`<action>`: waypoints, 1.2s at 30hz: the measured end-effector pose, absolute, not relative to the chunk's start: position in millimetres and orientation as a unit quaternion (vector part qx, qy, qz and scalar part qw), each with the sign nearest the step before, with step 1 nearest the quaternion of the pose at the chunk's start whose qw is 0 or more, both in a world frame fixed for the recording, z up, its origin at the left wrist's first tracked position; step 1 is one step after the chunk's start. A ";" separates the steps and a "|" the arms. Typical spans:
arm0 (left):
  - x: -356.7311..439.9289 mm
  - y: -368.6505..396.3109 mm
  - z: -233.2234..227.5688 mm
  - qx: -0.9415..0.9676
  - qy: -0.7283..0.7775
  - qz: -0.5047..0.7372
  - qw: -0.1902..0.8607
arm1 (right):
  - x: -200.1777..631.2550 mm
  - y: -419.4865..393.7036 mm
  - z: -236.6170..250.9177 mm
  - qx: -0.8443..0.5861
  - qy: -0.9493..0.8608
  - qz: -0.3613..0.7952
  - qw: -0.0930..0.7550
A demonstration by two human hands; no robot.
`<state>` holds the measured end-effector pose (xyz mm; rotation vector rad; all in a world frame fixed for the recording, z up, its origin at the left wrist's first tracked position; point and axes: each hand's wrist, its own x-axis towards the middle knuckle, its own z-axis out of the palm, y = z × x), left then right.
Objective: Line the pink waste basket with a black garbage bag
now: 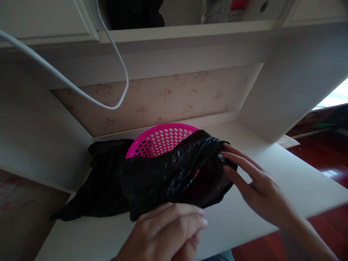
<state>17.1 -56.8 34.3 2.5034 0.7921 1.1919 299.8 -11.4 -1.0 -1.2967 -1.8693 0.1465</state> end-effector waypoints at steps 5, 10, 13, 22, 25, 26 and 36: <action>18.3 -54.5 69.2 0.862 0.340 0.353 0.126 | 286.2 -2.5 29.2 -0.418 -0.820 0.070 0.384; 22.8 -47.8 69.6 0.881 0.342 0.311 0.101 | 275.7 23.5 50.3 -0.389 -0.890 -0.003 0.238; 24.5 -40.4 69.3 0.870 0.391 0.292 0.068 | 270.3 37.6 61.0 -0.400 -0.882 -0.091 0.230; 32.6 0.3 84.4 0.865 0.461 0.170 0.099 | 245.5 58.5 79.6 -0.379 -0.882 0.010 0.282; 25.5 25.5 88.0 0.854 0.505 0.088 0.086 | 237.7 64.4 89.5 -0.338 -0.913 0.098 0.206; 22.8 32.6 87.9 0.853 0.512 0.060 0.086 | 235.0 67.1 92.3 -0.331 -0.923 0.112 0.162; 1.4 51.5 81.3 0.805 0.593 -0.028 -0.005 | 238.6 103.8 77.6 -0.404 -0.914 -0.014 0.036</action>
